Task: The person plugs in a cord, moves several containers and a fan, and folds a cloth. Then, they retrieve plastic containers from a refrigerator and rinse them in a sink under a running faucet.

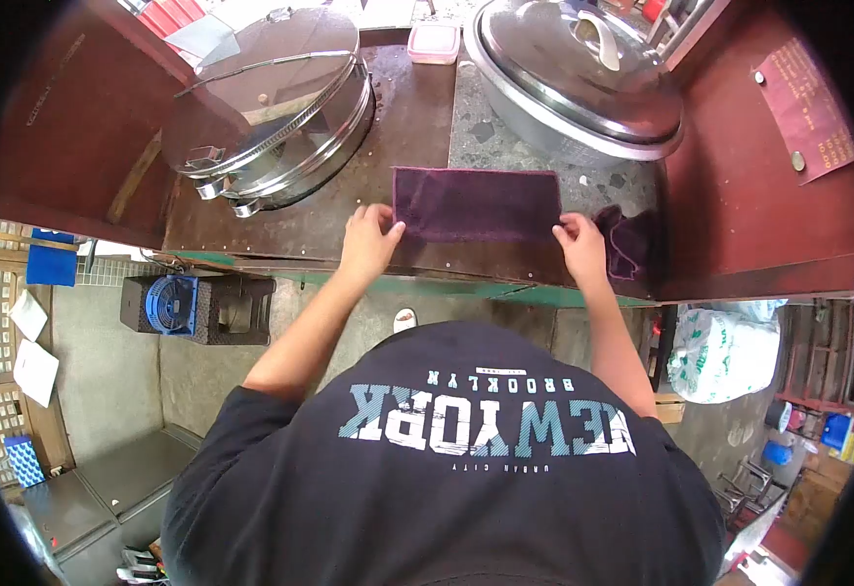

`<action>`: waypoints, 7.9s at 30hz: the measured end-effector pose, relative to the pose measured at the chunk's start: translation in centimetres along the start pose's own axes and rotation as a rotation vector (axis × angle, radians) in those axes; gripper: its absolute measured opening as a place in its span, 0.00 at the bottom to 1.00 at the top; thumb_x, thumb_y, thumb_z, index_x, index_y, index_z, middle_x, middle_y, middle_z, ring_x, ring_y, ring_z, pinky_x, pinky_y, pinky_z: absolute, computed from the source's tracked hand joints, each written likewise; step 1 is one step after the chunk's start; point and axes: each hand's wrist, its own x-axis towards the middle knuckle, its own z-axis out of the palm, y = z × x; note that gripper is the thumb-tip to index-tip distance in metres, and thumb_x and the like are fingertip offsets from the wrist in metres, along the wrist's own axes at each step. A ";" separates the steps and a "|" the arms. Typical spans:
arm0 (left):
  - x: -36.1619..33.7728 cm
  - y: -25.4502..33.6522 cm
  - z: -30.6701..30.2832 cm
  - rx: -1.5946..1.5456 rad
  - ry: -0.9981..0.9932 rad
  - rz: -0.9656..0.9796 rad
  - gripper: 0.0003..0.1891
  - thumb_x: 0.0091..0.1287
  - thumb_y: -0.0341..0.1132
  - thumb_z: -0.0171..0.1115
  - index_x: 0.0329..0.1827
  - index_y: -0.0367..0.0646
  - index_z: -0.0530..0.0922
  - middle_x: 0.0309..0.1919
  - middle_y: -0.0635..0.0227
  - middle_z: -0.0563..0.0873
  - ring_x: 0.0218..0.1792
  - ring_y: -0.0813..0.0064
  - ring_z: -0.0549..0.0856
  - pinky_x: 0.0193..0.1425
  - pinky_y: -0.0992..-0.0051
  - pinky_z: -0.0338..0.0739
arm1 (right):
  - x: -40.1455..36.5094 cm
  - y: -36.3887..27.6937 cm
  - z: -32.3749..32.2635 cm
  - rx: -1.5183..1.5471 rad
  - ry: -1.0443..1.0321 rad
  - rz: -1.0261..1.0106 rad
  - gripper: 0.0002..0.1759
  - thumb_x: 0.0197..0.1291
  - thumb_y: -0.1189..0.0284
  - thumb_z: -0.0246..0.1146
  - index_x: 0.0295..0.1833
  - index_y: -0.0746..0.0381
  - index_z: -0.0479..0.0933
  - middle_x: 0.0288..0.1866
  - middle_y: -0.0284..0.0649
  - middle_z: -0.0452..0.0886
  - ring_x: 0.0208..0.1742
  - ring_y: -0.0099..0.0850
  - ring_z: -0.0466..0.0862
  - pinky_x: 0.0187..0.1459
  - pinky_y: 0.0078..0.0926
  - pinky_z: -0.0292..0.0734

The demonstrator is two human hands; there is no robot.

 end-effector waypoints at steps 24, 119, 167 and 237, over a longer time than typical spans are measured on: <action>5.5 6.7 -9.4 -0.889 0.050 0.108 0.06 0.60 0.30 0.65 0.37 0.38 0.80 0.29 0.73 0.83 0.31 0.85 0.78 0.39 0.84 0.71 | 2.7 -6.4 -10.1 0.798 0.002 0.147 0.07 0.54 0.73 0.70 0.37 0.61 0.80 0.29 0.25 0.78 0.25 0.11 0.67 0.26 0.11 0.60; -48.2 -26.1 -35.2 -0.227 0.577 -0.372 0.15 0.69 0.41 0.55 0.31 0.36 0.77 0.22 0.60 0.78 0.24 0.70 0.77 0.33 0.73 0.72 | -42.2 -52.1 36.2 0.449 -1.324 -0.717 0.12 0.49 0.71 0.69 0.39 0.66 0.80 0.38 0.40 0.83 0.38 0.26 0.81 0.42 0.26 0.76; -5.5 -92.6 -89.4 -0.231 0.468 0.044 0.07 0.62 0.32 0.63 0.39 0.40 0.83 0.28 0.69 0.85 0.31 0.81 0.81 0.39 0.78 0.74 | -13.5 -104.6 75.7 -0.089 -0.181 -0.564 0.12 0.51 0.77 0.56 0.39 0.59 0.84 0.31 0.47 0.83 0.36 0.40 0.84 0.40 0.35 0.77; 14.6 -103.3 -73.6 0.092 -0.041 0.468 0.26 0.63 0.45 0.58 0.63 0.47 0.68 0.67 0.47 0.61 0.68 0.44 0.59 0.69 0.50 0.56 | -16.7 -99.4 96.0 -0.146 -0.203 -0.053 0.30 0.56 0.72 0.61 0.66 0.56 0.64 0.68 0.49 0.63 0.66 0.46 0.66 0.64 0.40 0.64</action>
